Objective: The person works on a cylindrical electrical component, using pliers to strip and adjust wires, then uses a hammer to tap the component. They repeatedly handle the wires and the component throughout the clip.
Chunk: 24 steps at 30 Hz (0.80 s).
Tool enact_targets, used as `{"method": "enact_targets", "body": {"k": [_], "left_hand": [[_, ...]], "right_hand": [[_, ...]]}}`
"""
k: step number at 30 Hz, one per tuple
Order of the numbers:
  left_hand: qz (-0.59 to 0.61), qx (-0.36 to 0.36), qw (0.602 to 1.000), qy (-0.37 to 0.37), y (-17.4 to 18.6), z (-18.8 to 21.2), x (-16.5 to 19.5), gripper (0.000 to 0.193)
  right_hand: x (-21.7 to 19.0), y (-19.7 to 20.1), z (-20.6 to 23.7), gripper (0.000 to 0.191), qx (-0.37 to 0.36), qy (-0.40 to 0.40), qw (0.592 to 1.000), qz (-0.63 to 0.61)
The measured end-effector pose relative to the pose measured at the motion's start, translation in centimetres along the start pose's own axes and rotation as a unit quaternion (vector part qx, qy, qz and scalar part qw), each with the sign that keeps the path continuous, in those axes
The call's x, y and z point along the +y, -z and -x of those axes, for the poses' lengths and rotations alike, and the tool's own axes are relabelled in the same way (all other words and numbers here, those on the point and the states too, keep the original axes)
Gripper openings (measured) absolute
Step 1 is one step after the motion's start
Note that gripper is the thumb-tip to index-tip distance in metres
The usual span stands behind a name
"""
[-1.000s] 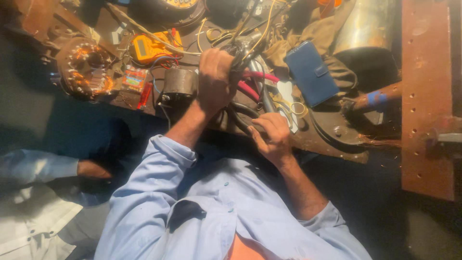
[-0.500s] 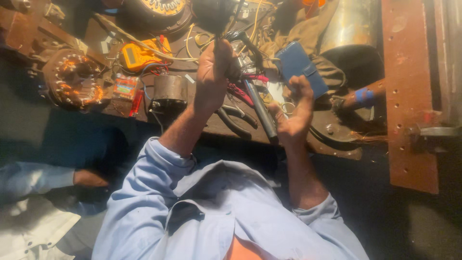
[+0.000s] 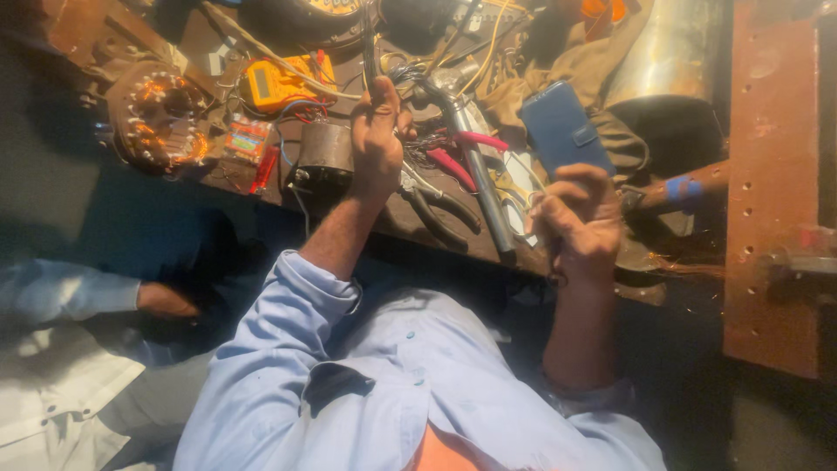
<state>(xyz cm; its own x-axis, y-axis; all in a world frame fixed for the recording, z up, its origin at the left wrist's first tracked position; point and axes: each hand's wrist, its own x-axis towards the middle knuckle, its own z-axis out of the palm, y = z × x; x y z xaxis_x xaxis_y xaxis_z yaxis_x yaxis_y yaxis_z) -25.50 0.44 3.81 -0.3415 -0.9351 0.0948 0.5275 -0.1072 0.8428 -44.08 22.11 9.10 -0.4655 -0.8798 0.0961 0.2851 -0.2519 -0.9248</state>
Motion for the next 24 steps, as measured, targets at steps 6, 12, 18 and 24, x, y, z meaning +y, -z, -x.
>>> {"method": "enact_targets", "body": {"k": [6, 12, 18, 24], "left_hand": [[-0.034, -0.01, 0.999, -0.014, -0.7, 0.3, 0.3, 0.043], [-0.064, -0.02, 0.997, -0.028, -0.9, 1.6, 0.7, 0.049], [-0.134, 0.029, 0.988, -0.065, 0.1, 1.8, -0.8, 0.064], [-0.068, -0.017, 0.996, -0.063, 0.1, 2.8, -1.4, 0.059]], "right_hand": [[-1.1, -2.2, 0.2, 0.038, -0.229, 0.079, 0.951, -0.19], [-1.6, -6.3, -0.3, 0.053, -0.229, 0.176, 0.957, -0.036], [-2.4, -9.1, 1.8, 0.012, -0.183, 0.172, 0.963, 0.094], [-0.6, -10.1, 0.8, 0.032, -0.064, 0.105, 0.921, 0.37]]}}
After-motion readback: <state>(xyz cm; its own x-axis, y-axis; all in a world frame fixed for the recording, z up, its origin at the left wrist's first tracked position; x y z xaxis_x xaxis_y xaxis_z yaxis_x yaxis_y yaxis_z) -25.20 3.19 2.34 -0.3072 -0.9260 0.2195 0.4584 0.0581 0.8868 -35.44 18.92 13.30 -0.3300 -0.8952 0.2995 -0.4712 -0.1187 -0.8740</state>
